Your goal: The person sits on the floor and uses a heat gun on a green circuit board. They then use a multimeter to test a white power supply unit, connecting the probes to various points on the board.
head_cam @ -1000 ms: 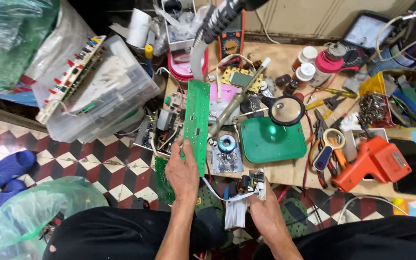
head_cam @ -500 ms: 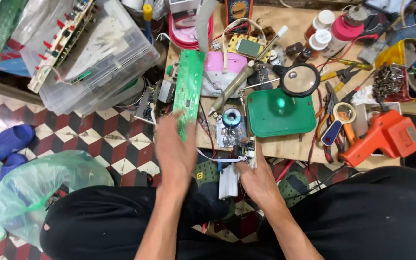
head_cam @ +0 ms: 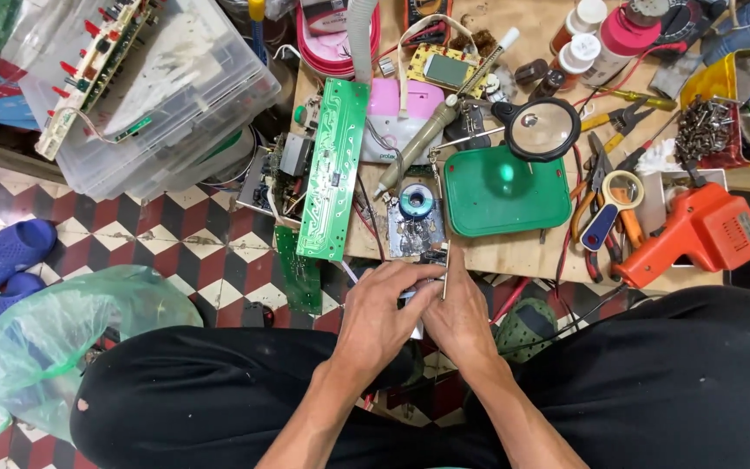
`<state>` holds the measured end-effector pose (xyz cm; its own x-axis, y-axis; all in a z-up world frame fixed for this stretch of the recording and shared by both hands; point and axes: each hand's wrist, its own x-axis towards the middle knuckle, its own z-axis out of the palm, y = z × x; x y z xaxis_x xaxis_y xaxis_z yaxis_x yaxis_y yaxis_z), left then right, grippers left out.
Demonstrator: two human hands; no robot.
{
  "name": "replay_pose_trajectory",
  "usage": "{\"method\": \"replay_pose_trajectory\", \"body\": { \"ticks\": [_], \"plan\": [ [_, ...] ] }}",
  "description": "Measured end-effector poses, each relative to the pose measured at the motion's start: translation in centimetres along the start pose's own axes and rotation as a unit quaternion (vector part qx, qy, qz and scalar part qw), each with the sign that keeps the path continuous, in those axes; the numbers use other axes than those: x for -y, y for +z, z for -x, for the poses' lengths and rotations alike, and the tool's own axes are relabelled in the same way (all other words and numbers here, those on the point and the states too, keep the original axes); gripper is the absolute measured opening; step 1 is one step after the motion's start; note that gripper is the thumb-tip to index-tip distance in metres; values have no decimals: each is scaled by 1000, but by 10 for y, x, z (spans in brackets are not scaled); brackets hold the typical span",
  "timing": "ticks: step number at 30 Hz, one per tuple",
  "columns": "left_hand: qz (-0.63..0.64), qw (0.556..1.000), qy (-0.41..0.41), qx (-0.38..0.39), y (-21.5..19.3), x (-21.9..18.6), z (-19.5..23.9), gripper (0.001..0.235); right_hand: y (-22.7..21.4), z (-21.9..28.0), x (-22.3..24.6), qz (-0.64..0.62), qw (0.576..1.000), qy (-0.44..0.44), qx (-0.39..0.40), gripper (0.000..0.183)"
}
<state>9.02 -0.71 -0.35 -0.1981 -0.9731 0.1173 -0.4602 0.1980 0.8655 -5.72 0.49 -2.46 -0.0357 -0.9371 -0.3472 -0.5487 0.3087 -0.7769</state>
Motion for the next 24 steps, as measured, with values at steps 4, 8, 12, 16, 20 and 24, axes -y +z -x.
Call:
{"method": "replay_pose_trajectory", "body": {
  "ticks": [4,8,12,16,20,24],
  "plan": [
    [41,999,-26,16,-1,2,-6,23,-1,-5,2,14,999,35,-6,63],
    [9,999,-50,-1,6,10,-6,23,-3,-2,12,17,999,24,-28,65],
    [-38,999,-17,-28,12,14,-6,17,-7,-1,20,7,999,18,-33,71],
    [-39,999,-18,-17,7,18,-9,14,-6,-4,17,11,999,34,-24,71],
    [-15,999,-30,2,4,20,-10,16,-4,-6,11,17,999,40,-13,70],
    [-21,1000,-9,11,4,24,-10,15,-5,-2,14,18,999,47,-7,67]
  ]
}}
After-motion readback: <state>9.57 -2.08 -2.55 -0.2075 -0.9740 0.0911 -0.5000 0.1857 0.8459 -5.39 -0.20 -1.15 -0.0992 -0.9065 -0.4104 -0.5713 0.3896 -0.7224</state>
